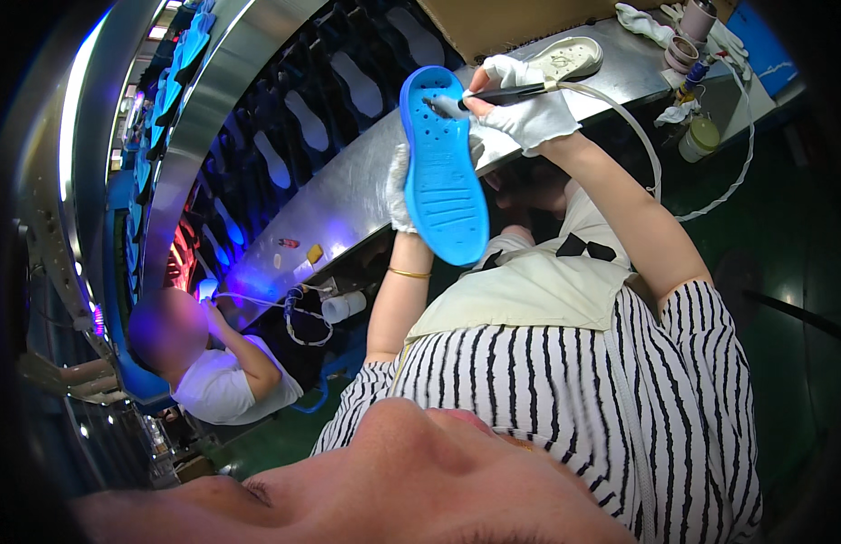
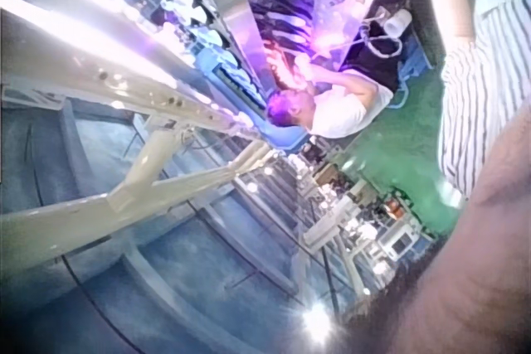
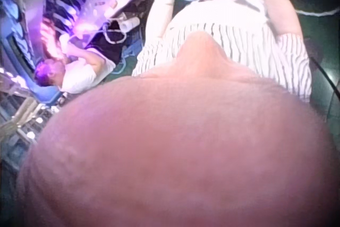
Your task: The person applies a liquid substance to blue shoe soles using a handheld brush, reaching for new soles from a conveyor belt and placing them back after treatment.
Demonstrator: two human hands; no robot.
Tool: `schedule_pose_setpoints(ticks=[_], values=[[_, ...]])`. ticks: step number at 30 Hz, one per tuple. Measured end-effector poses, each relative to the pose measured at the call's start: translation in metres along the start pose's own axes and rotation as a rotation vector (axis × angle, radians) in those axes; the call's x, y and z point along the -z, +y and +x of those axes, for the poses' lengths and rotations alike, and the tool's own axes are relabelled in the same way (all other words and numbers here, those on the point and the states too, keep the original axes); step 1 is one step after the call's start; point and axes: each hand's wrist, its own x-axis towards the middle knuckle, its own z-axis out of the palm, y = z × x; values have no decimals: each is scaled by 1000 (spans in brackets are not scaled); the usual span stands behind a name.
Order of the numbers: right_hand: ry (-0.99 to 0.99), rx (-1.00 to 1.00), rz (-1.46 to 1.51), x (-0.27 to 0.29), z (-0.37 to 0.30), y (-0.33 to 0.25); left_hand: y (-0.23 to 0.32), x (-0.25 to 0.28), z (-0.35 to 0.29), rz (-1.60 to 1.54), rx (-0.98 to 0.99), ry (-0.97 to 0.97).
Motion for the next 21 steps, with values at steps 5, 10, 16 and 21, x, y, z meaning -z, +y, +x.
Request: schedule_pose_setpoints(ticks=[5, 10, 16, 21], values=[[-45, 295, -23, -13, -8, -9, -23, -5, 13, 309, -120, 181], [-91, 64, 112, -10, -21, -20, -20, -2, 15, 250, -142, 155], [-240, 380, -173, -22, -33, -25, -13, -4, 24, 398, -275, 249], [-210, 182, -137, -21, -39, -35, -5, -10, 24, 439, -382, 287]])
